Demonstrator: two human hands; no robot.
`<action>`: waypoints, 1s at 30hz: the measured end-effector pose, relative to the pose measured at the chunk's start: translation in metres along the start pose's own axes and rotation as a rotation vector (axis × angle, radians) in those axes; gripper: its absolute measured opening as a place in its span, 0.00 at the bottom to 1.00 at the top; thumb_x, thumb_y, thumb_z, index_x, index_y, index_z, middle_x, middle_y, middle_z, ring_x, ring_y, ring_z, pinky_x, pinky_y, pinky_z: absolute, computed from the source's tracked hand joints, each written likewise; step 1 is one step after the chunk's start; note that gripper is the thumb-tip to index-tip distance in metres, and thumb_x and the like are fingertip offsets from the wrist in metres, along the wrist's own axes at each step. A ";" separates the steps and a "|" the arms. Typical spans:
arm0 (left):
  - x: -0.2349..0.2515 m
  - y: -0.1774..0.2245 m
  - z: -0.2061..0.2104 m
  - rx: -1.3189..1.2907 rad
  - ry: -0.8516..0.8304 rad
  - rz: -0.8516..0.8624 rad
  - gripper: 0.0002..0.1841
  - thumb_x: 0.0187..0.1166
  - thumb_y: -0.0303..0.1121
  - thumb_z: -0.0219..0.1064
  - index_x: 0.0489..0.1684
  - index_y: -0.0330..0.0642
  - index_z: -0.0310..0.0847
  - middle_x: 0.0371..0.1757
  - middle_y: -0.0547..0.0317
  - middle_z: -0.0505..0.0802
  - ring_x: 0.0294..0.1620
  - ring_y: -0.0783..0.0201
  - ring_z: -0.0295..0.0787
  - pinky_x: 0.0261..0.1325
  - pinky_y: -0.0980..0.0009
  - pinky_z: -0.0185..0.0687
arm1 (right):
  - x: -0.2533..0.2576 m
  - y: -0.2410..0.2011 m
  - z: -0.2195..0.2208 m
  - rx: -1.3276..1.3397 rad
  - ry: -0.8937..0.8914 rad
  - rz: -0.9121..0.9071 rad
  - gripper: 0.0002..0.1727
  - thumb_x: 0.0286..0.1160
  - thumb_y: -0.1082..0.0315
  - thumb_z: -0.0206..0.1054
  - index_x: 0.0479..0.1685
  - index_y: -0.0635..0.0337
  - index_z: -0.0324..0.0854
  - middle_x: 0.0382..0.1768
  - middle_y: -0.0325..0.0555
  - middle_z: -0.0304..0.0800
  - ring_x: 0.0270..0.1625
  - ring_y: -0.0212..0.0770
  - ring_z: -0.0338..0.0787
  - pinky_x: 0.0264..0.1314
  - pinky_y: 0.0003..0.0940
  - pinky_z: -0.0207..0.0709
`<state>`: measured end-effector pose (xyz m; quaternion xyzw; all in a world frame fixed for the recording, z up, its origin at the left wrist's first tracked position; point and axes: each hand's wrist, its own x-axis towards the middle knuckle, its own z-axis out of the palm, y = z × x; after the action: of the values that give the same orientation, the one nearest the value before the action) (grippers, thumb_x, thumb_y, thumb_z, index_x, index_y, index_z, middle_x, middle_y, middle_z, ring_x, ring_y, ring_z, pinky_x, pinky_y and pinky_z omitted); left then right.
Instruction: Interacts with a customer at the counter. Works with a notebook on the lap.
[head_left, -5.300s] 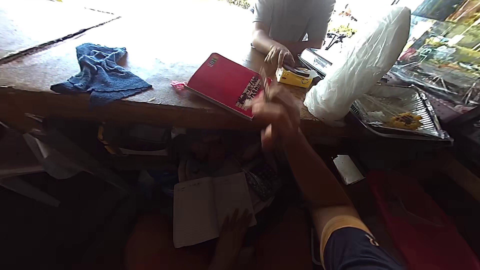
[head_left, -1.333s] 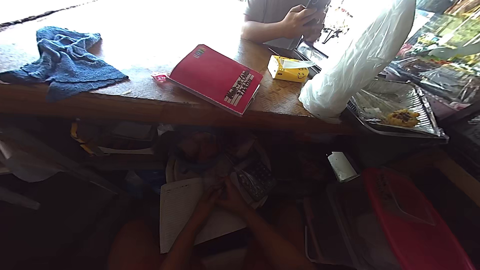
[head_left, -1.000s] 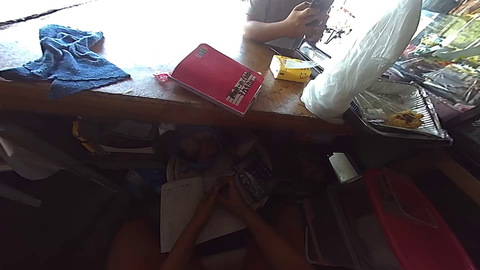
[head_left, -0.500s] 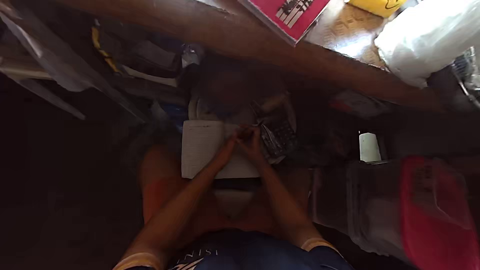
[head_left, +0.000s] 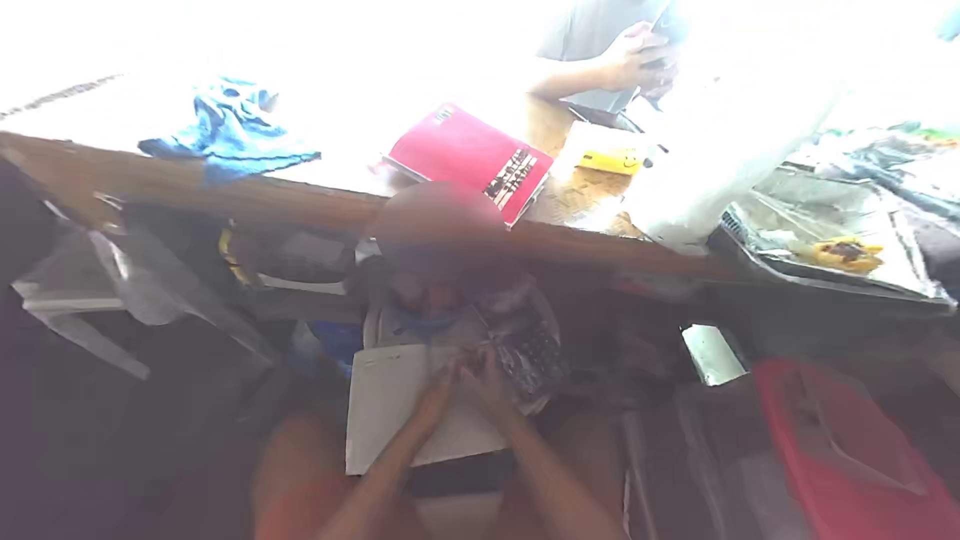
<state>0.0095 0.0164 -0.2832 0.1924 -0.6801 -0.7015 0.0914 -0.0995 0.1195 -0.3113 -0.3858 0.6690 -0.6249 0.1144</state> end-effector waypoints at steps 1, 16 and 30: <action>-0.001 0.004 0.002 0.006 -0.018 0.011 0.31 0.97 0.43 0.32 0.79 0.30 0.72 0.78 0.44 0.82 0.80 0.62 0.76 0.85 0.63 0.67 | -0.001 -0.002 -0.002 0.010 0.015 -0.001 0.29 0.71 0.66 0.72 0.60 0.84 0.67 0.70 0.73 0.79 0.75 0.51 0.83 0.76 0.38 0.77; -0.002 0.015 -0.006 -0.002 0.013 -0.014 0.30 0.97 0.44 0.37 0.80 0.27 0.69 0.77 0.38 0.81 0.80 0.59 0.76 0.85 0.62 0.66 | 0.006 0.002 0.005 0.017 0.005 -0.022 0.41 0.72 0.59 0.71 0.71 0.86 0.58 0.72 0.70 0.76 0.73 0.39 0.81 0.73 0.29 0.76; -0.028 -0.031 0.066 1.067 -0.177 0.184 0.48 0.80 0.63 0.62 0.93 0.38 0.54 0.94 0.36 0.54 0.96 0.32 0.36 0.86 0.21 0.25 | -0.012 -0.018 -0.060 0.191 0.063 -0.027 0.38 0.87 0.31 0.41 0.74 0.55 0.60 0.52 0.38 0.92 0.48 0.40 0.95 0.52 0.38 0.92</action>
<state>0.0131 0.0903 -0.3096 0.0918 -0.9606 -0.2617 -0.0155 -0.1224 0.1736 -0.2877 -0.3624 0.6044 -0.6990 0.1212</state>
